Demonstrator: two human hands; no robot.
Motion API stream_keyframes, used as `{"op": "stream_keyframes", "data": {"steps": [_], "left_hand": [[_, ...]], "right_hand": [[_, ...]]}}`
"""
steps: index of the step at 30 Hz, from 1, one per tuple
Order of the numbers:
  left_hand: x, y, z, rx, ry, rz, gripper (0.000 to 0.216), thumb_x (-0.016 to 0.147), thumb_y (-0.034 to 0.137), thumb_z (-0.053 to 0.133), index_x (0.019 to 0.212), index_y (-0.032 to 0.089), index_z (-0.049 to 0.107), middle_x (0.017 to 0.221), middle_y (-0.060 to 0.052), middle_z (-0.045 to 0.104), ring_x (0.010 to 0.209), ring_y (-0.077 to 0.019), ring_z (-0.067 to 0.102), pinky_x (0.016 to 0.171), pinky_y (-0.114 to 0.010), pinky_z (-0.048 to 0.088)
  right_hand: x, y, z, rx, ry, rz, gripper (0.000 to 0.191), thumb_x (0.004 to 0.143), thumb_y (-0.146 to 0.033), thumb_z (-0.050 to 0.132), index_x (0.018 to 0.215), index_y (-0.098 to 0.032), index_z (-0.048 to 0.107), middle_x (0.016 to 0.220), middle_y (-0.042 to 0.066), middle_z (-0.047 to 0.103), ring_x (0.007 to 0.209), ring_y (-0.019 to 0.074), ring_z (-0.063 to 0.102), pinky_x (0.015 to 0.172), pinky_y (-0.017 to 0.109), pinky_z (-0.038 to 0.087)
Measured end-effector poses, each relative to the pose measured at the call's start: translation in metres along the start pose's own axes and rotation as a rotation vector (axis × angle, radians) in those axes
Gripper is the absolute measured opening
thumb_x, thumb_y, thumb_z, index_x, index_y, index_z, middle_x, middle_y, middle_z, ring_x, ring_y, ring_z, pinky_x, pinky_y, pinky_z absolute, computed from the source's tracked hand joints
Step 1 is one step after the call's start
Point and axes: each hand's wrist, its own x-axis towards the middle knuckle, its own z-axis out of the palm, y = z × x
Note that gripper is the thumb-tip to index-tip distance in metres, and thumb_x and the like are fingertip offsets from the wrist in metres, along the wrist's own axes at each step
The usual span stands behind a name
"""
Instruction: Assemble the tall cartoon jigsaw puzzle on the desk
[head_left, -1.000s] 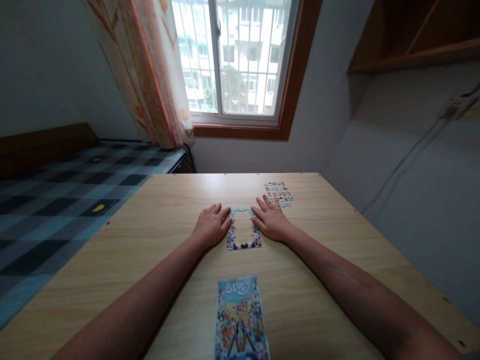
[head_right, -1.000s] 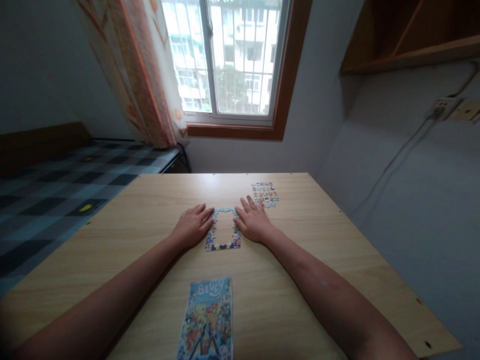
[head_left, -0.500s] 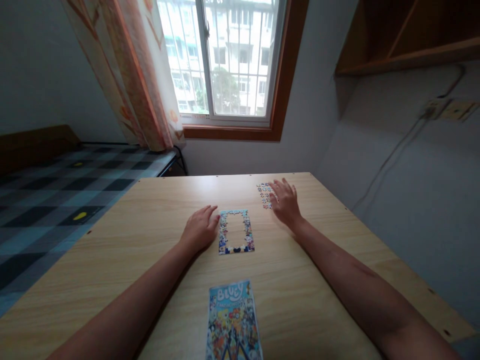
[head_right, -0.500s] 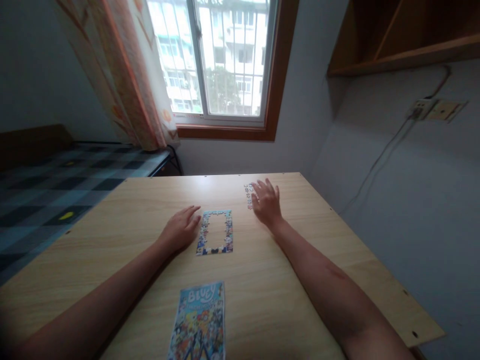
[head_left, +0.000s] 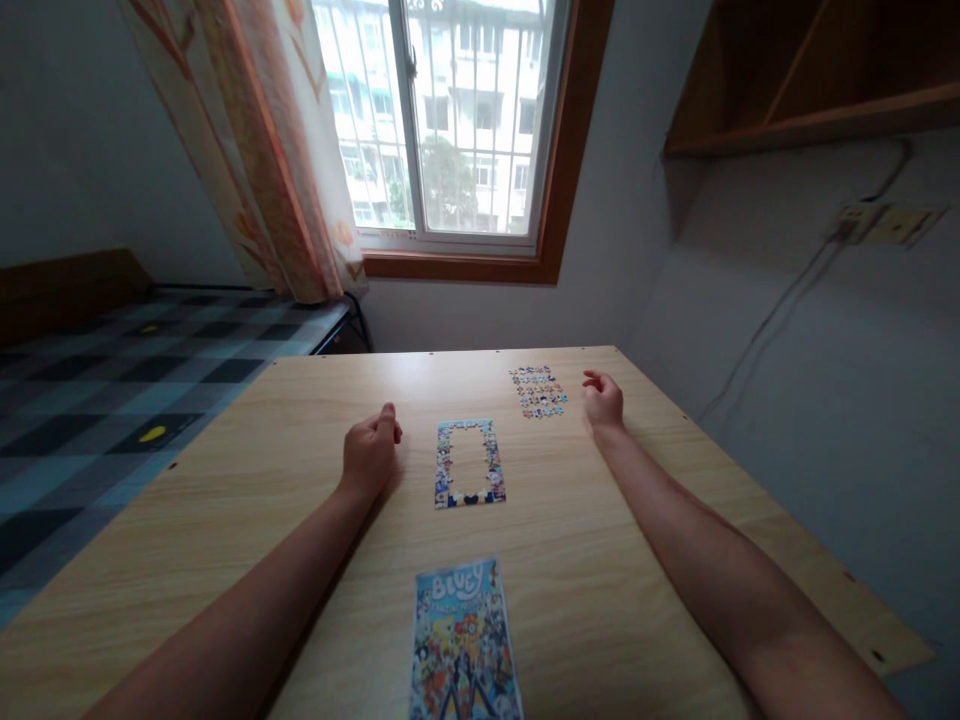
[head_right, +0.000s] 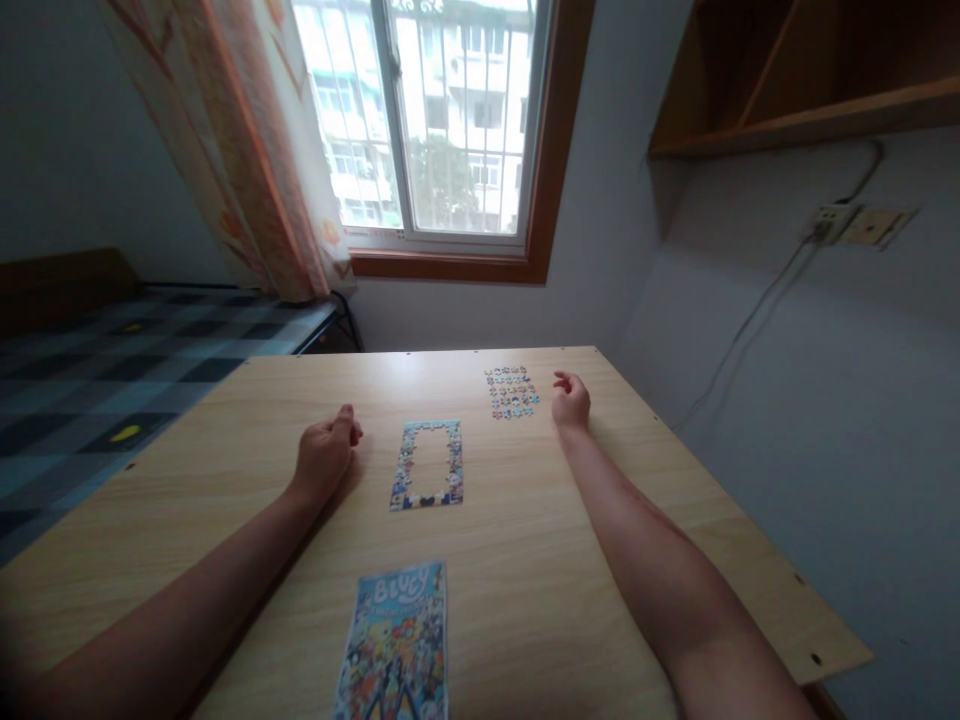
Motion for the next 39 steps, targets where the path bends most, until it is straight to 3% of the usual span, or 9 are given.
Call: {"op": "stream_keyframes", "data": {"steps": [8, 16, 22, 29, 35, 39], "left_hand": [[0.001, -0.005, 0.002, -0.165, -0.046, -0.04, 0.049, 0.086, 0.041, 0.047, 0.04, 0.024, 0.05, 0.051, -0.004, 0.062, 0.06, -0.0189, 0.064, 0.07, -0.03, 0.049], [0.0, 0.0, 0.0, -0.088, -0.067, -0.124, 0.044, 0.078, 0.038, 0.045, 0.037, 0.024, 0.052, 0.04, -0.003, 0.052, 0.042, -0.0168, 0.05, 0.051, -0.03, 0.043], [0.0, 0.003, -0.001, -0.045, -0.093, -0.117, 0.039, 0.073, 0.038, 0.046, 0.037, 0.024, 0.05, 0.034, -0.001, 0.044, 0.038, -0.0167, 0.046, 0.047, -0.03, 0.038], [0.001, 0.0, -0.001, -0.071, 0.002, -0.129, 0.045, 0.08, 0.046, 0.046, 0.042, 0.024, 0.052, 0.036, -0.001, 0.045, 0.042, -0.0177, 0.049, 0.045, -0.029, 0.036], [0.002, -0.003, 0.0, -0.104, 0.017, -0.154, 0.047, 0.085, 0.052, 0.05, 0.048, 0.023, 0.052, 0.039, -0.001, 0.047, 0.042, -0.0169, 0.048, 0.045, -0.029, 0.035], [0.002, -0.004, 0.0, -0.122, 0.019, -0.144, 0.052, 0.091, 0.052, 0.043, 0.049, 0.023, 0.051, 0.042, -0.001, 0.049, 0.043, -0.0162, 0.048, 0.045, -0.029, 0.036]], "right_hand": [[-0.004, -0.006, -0.002, 0.0, -0.045, -0.001, 0.041, 0.066, -0.024, 0.046, 0.094, -0.015, 0.075, 0.084, 0.007, 0.073, 0.078, 0.0213, 0.066, 0.072, 0.031, 0.051], [-0.013, -0.023, -0.004, -0.081, -0.096, -0.054, 0.037, 0.069, -0.023, 0.048, 0.089, -0.016, 0.077, 0.088, 0.009, 0.076, 0.076, 0.022, 0.065, 0.074, 0.033, 0.051], [-0.013, -0.027, -0.006, -0.112, -0.102, -0.059, 0.036, 0.07, -0.022, 0.048, 0.089, -0.016, 0.078, 0.09, 0.01, 0.077, 0.075, 0.0222, 0.065, 0.076, 0.033, 0.051], [-0.011, -0.023, -0.005, -0.107, -0.093, -0.04, 0.038, 0.071, -0.023, 0.048, 0.092, -0.016, 0.078, 0.09, 0.009, 0.076, 0.073, 0.0219, 0.065, 0.074, 0.033, 0.051], [-0.01, -0.019, -0.004, -0.1, -0.095, -0.042, 0.039, 0.07, -0.023, 0.047, 0.093, -0.016, 0.078, 0.092, 0.009, 0.077, 0.078, 0.0222, 0.067, 0.077, 0.033, 0.052], [-0.007, -0.014, -0.002, -0.116, -0.107, -0.025, 0.041, 0.07, -0.023, 0.046, 0.095, -0.014, 0.077, 0.094, 0.01, 0.077, 0.08, 0.0223, 0.068, 0.074, 0.032, 0.053]]}}
